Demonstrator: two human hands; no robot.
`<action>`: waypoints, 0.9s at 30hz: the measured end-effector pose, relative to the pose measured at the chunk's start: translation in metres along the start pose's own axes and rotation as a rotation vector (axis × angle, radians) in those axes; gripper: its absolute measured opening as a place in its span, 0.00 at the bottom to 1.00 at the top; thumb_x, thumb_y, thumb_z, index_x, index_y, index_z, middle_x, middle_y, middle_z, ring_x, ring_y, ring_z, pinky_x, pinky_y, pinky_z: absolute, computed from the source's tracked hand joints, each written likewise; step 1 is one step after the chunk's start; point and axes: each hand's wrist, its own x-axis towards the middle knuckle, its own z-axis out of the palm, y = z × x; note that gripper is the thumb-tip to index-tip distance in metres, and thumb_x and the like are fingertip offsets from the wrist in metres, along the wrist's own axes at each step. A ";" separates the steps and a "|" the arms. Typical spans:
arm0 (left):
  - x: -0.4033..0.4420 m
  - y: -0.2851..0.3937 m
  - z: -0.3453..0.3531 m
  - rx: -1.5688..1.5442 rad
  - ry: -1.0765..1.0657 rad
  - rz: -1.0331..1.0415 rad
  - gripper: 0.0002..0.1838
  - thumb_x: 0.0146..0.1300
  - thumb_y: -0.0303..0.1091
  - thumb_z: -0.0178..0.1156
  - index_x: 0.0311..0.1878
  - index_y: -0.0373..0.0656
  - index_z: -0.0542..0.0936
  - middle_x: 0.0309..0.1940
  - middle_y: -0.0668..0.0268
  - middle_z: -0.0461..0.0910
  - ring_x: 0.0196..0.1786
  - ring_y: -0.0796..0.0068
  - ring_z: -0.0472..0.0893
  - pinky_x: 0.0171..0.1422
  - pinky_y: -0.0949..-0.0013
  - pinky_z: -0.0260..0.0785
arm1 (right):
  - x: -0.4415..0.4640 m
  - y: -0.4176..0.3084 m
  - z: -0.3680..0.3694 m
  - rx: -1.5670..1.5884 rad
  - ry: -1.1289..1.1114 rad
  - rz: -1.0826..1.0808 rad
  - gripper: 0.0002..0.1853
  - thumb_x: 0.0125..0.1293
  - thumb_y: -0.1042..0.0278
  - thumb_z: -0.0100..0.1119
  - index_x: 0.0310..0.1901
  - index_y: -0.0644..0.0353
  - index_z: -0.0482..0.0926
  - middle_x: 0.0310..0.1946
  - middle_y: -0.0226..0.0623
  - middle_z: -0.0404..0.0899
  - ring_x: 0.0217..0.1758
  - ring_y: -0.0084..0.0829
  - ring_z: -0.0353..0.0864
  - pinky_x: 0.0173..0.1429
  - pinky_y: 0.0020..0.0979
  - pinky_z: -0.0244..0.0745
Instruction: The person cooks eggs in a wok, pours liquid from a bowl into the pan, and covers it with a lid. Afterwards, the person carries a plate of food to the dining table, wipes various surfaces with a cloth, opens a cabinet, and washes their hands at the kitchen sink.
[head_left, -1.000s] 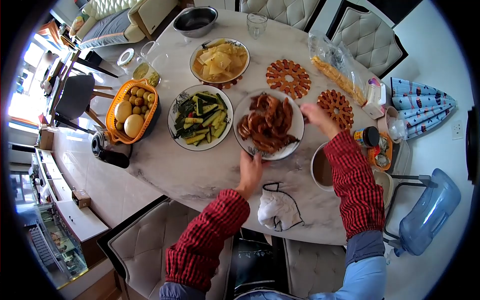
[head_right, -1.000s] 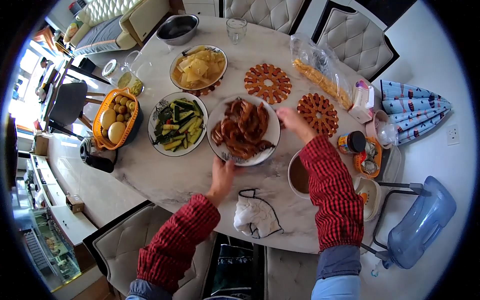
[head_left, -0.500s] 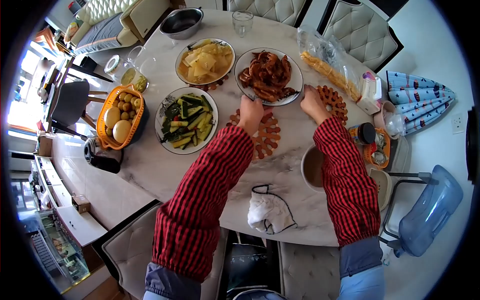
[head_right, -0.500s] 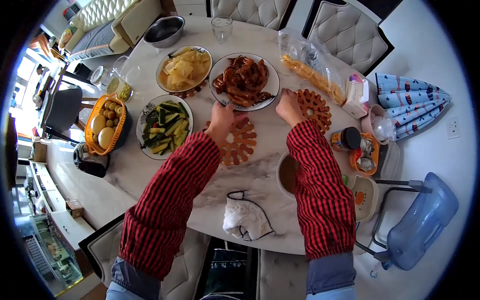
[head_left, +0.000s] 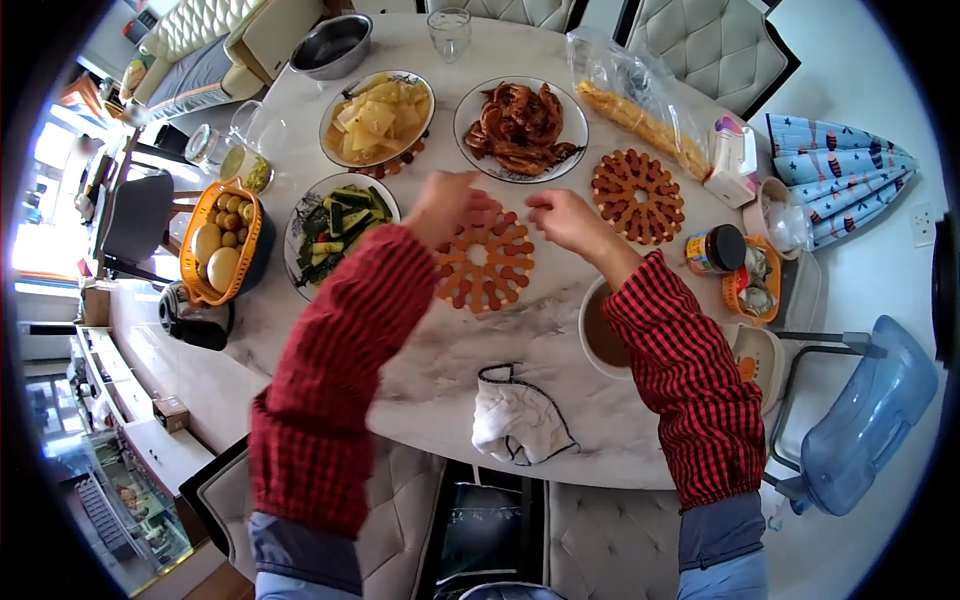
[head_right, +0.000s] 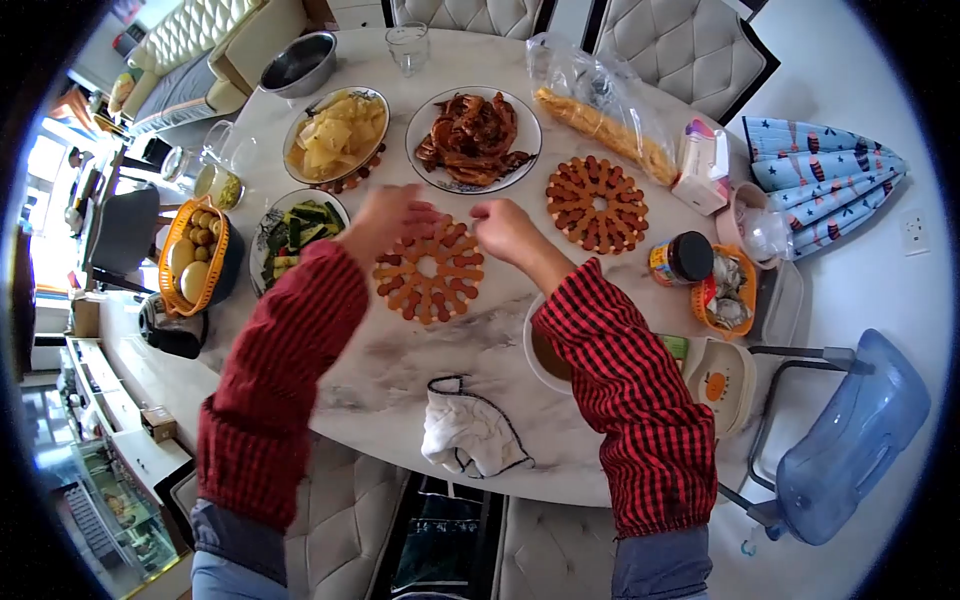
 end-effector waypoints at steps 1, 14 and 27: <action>-0.004 0.005 -0.025 0.052 0.111 0.153 0.14 0.57 0.35 0.44 0.40 0.33 0.67 0.31 0.62 0.71 0.35 0.70 0.75 0.32 0.72 0.69 | 0.004 -0.011 0.006 0.353 -0.164 0.095 0.18 0.55 0.70 0.45 0.47 0.72 0.66 0.37 0.48 0.71 0.39 0.42 0.72 0.43 0.33 0.69; -0.093 -0.101 -0.210 0.014 0.565 0.096 0.17 0.54 0.31 0.45 0.48 0.37 0.64 0.39 0.62 0.67 0.39 0.71 0.69 0.42 0.71 0.62 | 0.134 -0.094 0.130 1.406 -0.345 0.358 0.08 0.53 0.71 0.44 0.32 0.67 0.67 0.24 0.40 0.70 0.29 0.32 0.71 0.33 0.28 0.68; -0.084 -0.096 -0.224 -0.324 0.026 0.129 0.16 0.59 0.23 0.34 0.51 0.29 0.60 0.47 0.51 0.66 0.47 0.61 0.71 0.51 0.63 0.66 | 0.167 -0.123 0.122 1.412 -0.045 0.667 0.20 0.58 0.76 0.31 0.52 0.76 0.50 0.41 0.57 0.61 0.41 0.45 0.70 0.43 0.43 0.71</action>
